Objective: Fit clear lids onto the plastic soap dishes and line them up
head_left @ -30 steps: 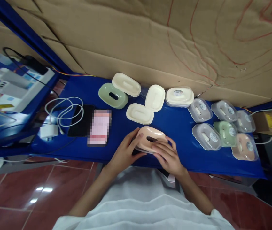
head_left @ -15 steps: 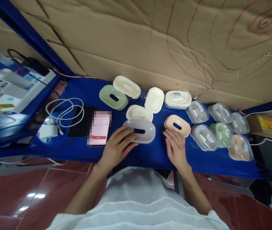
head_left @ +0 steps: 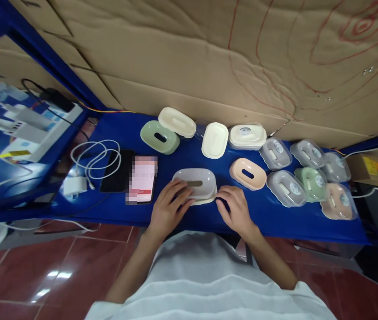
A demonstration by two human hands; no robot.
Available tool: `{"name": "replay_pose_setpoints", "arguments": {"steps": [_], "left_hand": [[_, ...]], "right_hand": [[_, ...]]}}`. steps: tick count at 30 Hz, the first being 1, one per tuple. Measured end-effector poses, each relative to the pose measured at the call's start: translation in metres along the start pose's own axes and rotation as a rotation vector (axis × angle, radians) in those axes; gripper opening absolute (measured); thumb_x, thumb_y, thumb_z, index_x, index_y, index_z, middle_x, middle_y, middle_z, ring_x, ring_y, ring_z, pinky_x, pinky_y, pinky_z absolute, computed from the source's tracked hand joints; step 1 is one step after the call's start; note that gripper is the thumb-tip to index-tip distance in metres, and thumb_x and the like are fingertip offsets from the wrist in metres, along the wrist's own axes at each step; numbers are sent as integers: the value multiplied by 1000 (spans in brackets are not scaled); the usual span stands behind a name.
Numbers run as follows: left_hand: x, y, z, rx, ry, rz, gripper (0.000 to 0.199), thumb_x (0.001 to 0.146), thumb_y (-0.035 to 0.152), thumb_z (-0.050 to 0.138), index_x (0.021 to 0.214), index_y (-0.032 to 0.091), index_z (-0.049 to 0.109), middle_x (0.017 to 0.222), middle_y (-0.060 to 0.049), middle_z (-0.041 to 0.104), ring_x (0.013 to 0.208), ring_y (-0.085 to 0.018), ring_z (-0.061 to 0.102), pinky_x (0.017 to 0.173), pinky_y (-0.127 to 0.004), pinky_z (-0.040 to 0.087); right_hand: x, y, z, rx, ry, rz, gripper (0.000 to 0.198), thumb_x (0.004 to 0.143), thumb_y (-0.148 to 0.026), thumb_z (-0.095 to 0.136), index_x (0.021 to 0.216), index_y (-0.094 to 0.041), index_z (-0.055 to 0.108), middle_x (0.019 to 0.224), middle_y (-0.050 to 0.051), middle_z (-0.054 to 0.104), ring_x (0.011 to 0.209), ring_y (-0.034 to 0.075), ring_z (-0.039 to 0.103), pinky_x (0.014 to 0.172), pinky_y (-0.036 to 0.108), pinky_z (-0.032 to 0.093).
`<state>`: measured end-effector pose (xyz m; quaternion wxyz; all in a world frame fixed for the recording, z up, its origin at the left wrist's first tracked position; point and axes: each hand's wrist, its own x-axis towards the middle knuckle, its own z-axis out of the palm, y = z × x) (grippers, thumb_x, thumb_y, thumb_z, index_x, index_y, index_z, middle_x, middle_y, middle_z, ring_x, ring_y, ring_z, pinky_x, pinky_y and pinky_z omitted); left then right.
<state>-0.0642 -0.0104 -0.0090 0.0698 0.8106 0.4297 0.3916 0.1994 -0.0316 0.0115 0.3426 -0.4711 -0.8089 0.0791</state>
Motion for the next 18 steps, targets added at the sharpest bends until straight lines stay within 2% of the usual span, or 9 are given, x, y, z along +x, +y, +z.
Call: {"name": "replay_pose_setpoints", "arguments": {"steps": [2,4,6,11,16,18], "left_hand": [[-3,4,6,-9,-51,50,32,101,21,75,132,22,68,132,-13,74,137,-31,66,115,-53,59],[-3,7,6,-2,-103,81,29,101,23,75,130,21,69,132,-13,75,134,-31,68,115,-52,58],[-4,9,1,26,-163,89,27,101,27,76,128,22,71,134,-13,75,130,-31,70,113,-51,57],[-15,9,-11,99,-277,74,34,104,28,72,137,26,71,143,-12,73,134,-31,68,109,-48,55],[-28,7,-11,136,-233,37,35,104,19,69,138,28,72,140,-9,75,130,-30,69,105,-47,54],[-30,7,-9,126,-205,35,33,104,18,69,136,26,73,139,-10,75,129,-31,69,103,-46,54]], "right_hand": [[-11,1,-1,-61,-26,14,38,106,-34,66,142,-23,63,141,15,70,135,31,65,112,51,53],[-17,4,0,-140,-138,-16,53,105,-43,69,153,-25,57,159,17,58,149,35,54,120,57,48],[-18,6,3,-189,-236,-51,52,107,-42,66,155,-27,57,167,15,52,155,34,48,125,59,43],[-5,9,5,-168,-341,-164,38,112,-27,56,149,-24,63,161,8,60,155,25,50,130,52,40],[8,8,6,-179,-421,-242,40,111,-21,54,149,-23,64,162,8,60,157,26,48,130,52,40],[13,9,3,-172,-459,-278,40,111,-24,55,149,-22,65,163,9,59,157,26,48,130,52,41]]}}
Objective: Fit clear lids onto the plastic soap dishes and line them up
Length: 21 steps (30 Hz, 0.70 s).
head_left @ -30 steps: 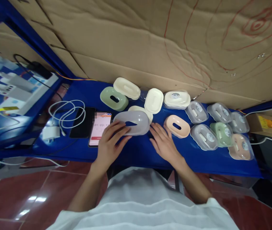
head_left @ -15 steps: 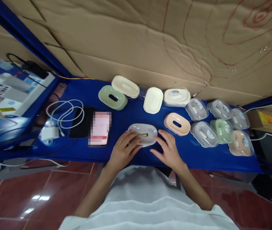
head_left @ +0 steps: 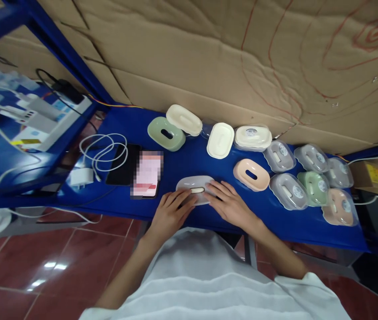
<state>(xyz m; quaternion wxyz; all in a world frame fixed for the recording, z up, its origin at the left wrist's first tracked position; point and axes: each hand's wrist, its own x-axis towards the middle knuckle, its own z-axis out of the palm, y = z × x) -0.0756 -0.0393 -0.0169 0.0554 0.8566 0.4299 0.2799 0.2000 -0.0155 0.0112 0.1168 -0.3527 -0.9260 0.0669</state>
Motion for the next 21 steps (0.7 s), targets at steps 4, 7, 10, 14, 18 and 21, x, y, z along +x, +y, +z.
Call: {"name": "replay_pose_setpoints", "arguments": {"steps": [4,7,10,14,18,21], "left_hand": [[1,-1,2,-34,15,-13,26,104,21,69,130,22,75,139,-13,74,131,-32,67,103,-47,54],[2,-1,2,-41,21,-40,26,104,21,68,130,23,75,139,-13,73,131,-32,67,105,-47,54],[-2,-1,1,-41,79,-61,28,102,19,70,129,23,75,136,-12,74,130,-31,68,105,-47,55],[-7,-1,-1,-89,91,-38,24,100,18,71,122,24,77,133,-11,76,130,-30,69,106,-47,55],[-4,-1,-1,-100,42,-53,22,102,21,69,122,24,77,135,-11,75,132,-30,68,105,-47,55],[0,-2,0,-92,12,-60,24,105,21,64,127,22,74,139,-13,73,134,-30,66,108,-48,55]], "right_hand": [[16,25,-18,2,26,-10,41,113,-36,54,150,-22,65,161,10,61,153,26,53,129,51,42],[41,54,-27,-84,101,181,49,113,-38,51,158,-19,58,166,14,54,156,31,49,130,55,39],[61,64,-23,-190,57,348,61,110,-40,57,163,-9,49,168,24,48,157,42,44,129,64,34],[68,43,-8,-155,-13,332,50,112,-36,52,154,-11,60,153,22,64,142,40,59,119,60,44],[77,42,-4,63,57,233,42,115,-31,41,146,-22,67,139,11,75,130,27,67,112,47,52],[100,74,-9,74,157,293,44,113,-30,40,148,-20,66,147,13,70,137,28,63,119,47,48]]}}
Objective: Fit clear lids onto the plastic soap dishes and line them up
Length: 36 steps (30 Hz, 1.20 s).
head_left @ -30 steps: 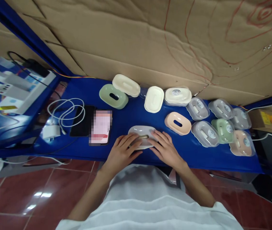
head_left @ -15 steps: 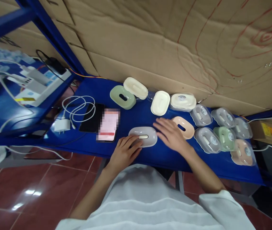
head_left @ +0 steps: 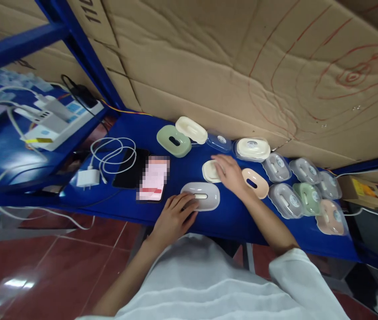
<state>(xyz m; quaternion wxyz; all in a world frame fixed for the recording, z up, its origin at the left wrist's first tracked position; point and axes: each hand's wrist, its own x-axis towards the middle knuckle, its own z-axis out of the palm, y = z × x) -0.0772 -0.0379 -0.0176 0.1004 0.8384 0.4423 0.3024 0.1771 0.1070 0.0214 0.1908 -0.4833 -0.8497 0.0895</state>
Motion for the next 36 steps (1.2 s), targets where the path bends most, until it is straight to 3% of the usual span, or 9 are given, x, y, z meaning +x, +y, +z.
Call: {"name": "replay_pose_setpoints", "arguments": {"steps": [4,10,12,15,17,20,26,31,36], "left_hand": [[0,0,-1,-19,-35,35,30,106,17,60,134,21,71,144,-14,70,139,-31,63,112,-50,55],[-6,1,-2,-69,63,-77,47,102,21,69,149,24,61,171,-21,38,155,-38,49,117,-55,57],[-5,0,-1,-131,52,-133,51,102,24,70,151,27,58,175,-18,32,158,-37,46,119,-54,56],[-2,-3,0,-230,14,-205,60,102,26,70,158,29,50,173,-16,39,157,-34,48,124,-54,52],[-1,-5,0,-291,0,-241,70,102,27,70,165,30,40,168,-15,47,156,-32,51,126,-54,49],[0,-9,1,-341,-3,-279,86,99,27,76,170,30,28,167,-15,50,155,-33,51,126,-55,48],[12,-13,4,-374,-77,-304,102,92,27,84,173,32,21,166,-15,51,154,-36,51,124,-56,48],[22,-17,6,-433,-107,-267,95,94,27,82,171,34,26,162,-14,51,152,-34,52,125,-56,47],[20,-22,7,-441,-106,-240,86,95,30,81,167,35,35,158,-13,51,150,-33,53,126,-55,47]], "right_hand": [[43,34,-3,-189,-11,159,61,105,-28,55,163,-9,48,166,23,50,152,36,47,126,55,37],[60,45,-3,-294,-94,212,82,99,-55,70,166,-16,43,148,23,59,141,40,56,127,70,22],[60,44,-5,-240,-116,195,83,98,-58,71,166,-18,43,151,22,56,144,39,54,127,68,23],[57,39,-15,-148,-102,188,76,99,-54,71,161,-17,49,152,21,57,142,37,56,124,61,33],[43,29,-25,-122,-34,165,71,100,-55,69,159,-20,53,152,20,57,141,37,57,121,59,37],[-2,6,-35,-53,61,64,69,101,-61,67,160,-26,53,154,17,54,147,37,52,122,57,40],[-98,-40,-15,60,-112,-165,64,103,-53,69,162,-34,52,166,15,45,156,36,45,123,57,47],[-107,-39,0,-2,-138,-201,64,104,-48,68,163,-32,51,172,15,41,165,37,30,128,62,43],[-100,-38,-6,-50,-186,-252,64,103,-47,69,163,-32,52,171,15,43,165,38,31,129,61,43]]}}
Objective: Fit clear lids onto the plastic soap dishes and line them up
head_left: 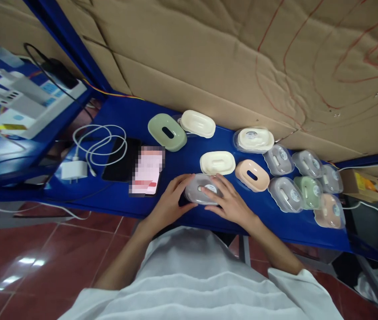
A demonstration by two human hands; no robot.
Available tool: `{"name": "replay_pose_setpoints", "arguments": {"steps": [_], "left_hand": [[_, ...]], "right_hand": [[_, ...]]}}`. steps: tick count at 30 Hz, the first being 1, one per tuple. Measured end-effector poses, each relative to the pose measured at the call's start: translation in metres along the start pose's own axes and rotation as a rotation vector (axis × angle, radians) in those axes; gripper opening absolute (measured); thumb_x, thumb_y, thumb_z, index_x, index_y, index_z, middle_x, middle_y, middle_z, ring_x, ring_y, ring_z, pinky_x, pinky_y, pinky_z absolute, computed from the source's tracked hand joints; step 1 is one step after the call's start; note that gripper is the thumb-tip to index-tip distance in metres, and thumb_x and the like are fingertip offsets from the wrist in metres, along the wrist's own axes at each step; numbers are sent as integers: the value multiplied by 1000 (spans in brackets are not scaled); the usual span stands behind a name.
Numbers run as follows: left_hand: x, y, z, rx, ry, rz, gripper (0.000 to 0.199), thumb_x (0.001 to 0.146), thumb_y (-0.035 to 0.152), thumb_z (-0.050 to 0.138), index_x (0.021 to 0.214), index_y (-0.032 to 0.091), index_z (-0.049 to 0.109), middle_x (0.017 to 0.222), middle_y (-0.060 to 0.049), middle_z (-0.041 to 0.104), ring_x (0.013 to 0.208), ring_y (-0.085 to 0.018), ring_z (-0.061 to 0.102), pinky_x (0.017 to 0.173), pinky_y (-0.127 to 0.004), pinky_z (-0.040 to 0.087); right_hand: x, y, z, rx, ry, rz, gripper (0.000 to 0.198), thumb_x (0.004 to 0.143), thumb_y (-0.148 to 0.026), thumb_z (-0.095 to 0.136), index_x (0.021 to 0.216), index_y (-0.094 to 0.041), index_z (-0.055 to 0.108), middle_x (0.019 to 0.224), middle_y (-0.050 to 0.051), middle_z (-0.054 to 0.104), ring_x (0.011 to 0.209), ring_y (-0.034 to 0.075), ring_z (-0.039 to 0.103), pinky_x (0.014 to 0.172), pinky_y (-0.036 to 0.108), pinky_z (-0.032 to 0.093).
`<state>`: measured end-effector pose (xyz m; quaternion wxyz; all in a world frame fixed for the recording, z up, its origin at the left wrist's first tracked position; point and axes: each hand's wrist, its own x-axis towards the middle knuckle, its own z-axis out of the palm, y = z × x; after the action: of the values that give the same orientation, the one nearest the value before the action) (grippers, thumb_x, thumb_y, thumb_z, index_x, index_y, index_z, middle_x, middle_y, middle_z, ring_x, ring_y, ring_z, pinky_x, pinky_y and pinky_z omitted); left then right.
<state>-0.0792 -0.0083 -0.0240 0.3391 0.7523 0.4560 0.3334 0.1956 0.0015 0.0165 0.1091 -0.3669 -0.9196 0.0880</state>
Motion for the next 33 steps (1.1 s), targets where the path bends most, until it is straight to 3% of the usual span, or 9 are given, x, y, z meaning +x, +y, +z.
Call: {"name": "replay_pose_setpoints", "arguments": {"steps": [4,9,15,19,22,25,29,33], "left_hand": [[-1,-1,1,-14,10,-25,85,94,32,83,166,34,37,158,-13,52,149,-33,54,126,-55,48],[-1,-2,2,-11,3,-19,86,94,32,83,166,33,36,158,-14,52,149,-33,53,126,-54,47],[0,0,-1,24,-8,-9,82,98,37,80,167,32,35,160,-15,51,150,-33,53,126,-55,46],[-2,3,-2,64,-39,-6,83,99,41,78,169,33,32,162,-14,52,150,-34,53,124,-55,46],[-3,4,-3,103,-75,-6,82,102,41,74,170,34,29,163,-14,53,150,-34,53,122,-55,46],[-2,5,-5,110,-90,6,75,106,40,68,170,34,29,164,-13,53,149,-32,54,121,-53,46],[2,8,-7,137,-91,15,65,108,40,64,166,31,36,159,-12,57,147,-31,56,120,-50,46],[3,9,-5,162,-91,38,53,109,37,62,160,30,47,155,-11,60,143,-29,59,118,-48,47]], "right_hand": [[2,-4,-6,7,-25,-3,62,104,-47,67,163,-32,53,170,15,45,162,38,35,129,62,42],[0,-2,3,31,24,6,62,104,-46,69,161,-31,55,171,15,44,164,39,32,129,62,41],[-4,1,13,63,53,80,64,99,-42,77,159,-34,57,179,14,28,166,41,28,129,67,39],[-10,3,4,88,56,40,67,99,-43,77,161,-34,54,173,14,41,161,37,38,126,61,45],[-28,13,-18,33,178,53,70,98,-47,77,162,-36,51,166,13,49,157,37,45,126,61,46],[-57,42,-49,-123,368,288,72,96,-53,77,161,-35,52,164,15,49,153,40,49,124,65,46],[-89,106,-81,-280,588,689,79,97,-65,69,161,-23,51,166,22,42,157,42,42,126,69,39],[-99,170,-82,-250,600,828,91,93,-75,65,159,-13,50,164,28,38,157,43,39,127,68,35]]}}
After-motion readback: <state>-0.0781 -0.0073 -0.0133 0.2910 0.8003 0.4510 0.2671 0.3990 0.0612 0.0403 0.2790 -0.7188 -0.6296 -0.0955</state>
